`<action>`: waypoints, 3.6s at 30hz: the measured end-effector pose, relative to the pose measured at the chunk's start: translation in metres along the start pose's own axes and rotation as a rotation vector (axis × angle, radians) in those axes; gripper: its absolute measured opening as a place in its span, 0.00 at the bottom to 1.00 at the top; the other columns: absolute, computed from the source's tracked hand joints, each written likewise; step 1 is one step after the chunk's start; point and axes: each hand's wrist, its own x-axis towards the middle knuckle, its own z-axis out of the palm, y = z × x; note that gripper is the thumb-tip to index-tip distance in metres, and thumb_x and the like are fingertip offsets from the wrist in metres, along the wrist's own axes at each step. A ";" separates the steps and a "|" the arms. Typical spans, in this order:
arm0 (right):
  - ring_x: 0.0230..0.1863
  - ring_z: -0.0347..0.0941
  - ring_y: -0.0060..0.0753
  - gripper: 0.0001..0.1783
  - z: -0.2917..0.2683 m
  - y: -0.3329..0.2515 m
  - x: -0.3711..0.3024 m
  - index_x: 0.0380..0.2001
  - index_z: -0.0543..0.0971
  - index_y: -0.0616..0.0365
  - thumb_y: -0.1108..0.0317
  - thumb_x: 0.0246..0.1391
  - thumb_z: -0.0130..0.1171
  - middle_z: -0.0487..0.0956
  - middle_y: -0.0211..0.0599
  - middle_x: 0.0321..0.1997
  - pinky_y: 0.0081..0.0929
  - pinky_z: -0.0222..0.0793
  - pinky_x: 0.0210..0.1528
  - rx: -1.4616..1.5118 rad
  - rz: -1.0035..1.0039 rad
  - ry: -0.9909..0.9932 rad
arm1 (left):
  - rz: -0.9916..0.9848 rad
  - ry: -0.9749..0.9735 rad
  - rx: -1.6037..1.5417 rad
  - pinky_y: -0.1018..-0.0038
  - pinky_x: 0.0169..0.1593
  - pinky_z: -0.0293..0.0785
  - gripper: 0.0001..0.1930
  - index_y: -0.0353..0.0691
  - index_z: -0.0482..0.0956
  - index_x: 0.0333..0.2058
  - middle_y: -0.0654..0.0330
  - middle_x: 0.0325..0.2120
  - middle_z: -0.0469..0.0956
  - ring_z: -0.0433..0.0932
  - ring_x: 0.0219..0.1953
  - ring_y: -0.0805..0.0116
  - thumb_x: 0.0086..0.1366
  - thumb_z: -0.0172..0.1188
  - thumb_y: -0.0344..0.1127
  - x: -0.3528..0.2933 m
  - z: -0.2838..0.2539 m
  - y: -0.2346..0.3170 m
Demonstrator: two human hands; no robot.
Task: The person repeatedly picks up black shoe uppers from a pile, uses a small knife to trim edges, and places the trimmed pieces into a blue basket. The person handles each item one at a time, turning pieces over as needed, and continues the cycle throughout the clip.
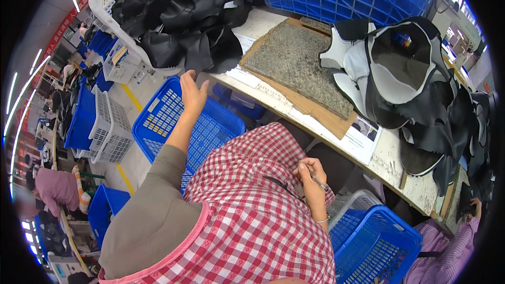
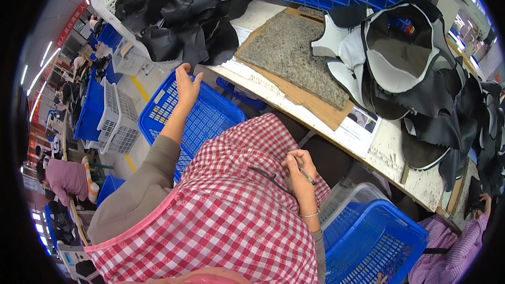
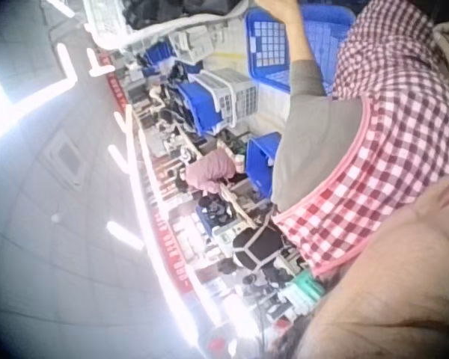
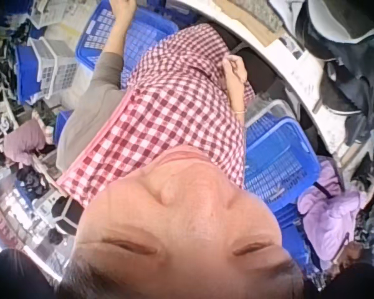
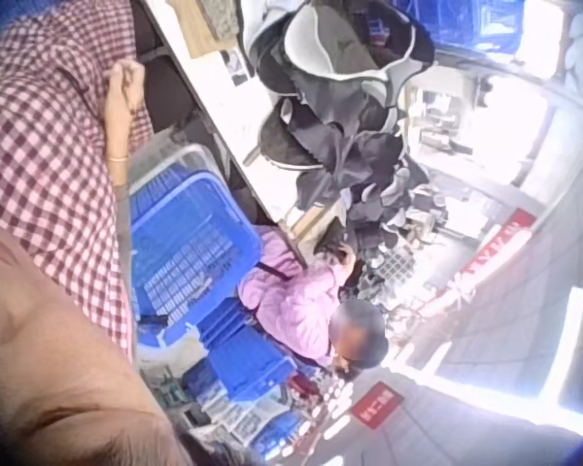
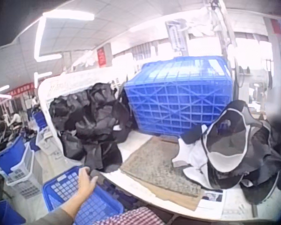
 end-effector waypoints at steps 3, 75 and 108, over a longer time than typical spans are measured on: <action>0.32 0.72 0.13 0.08 0.016 0.004 0.018 0.43 0.77 0.60 0.66 0.69 0.58 0.81 0.30 0.31 0.16 0.65 0.34 0.067 0.023 0.025 | 0.286 0.137 -0.015 0.61 0.63 0.70 0.27 0.36 0.71 0.57 0.45 0.57 0.71 0.70 0.61 0.47 0.58 0.67 0.24 0.027 0.006 0.028; 0.31 0.82 0.36 0.05 0.008 -0.034 0.273 0.39 0.81 0.59 0.69 0.63 0.61 0.84 0.41 0.30 0.32 0.75 0.35 -0.270 -0.530 0.216 | 0.745 -0.750 -0.369 0.54 0.66 0.61 0.33 0.35 0.74 0.61 0.45 0.57 0.71 0.67 0.61 0.43 0.58 0.67 0.42 0.056 0.155 0.137; 0.35 0.87 0.40 0.06 0.008 -0.030 0.267 0.39 0.80 0.61 0.76 0.63 0.54 0.86 0.44 0.32 0.34 0.80 0.37 -0.227 -0.648 0.172 | 0.542 -0.627 -0.510 0.68 0.57 0.73 0.10 0.30 0.83 0.45 0.51 0.45 0.83 0.81 0.48 0.57 0.65 0.61 0.22 0.070 0.168 0.086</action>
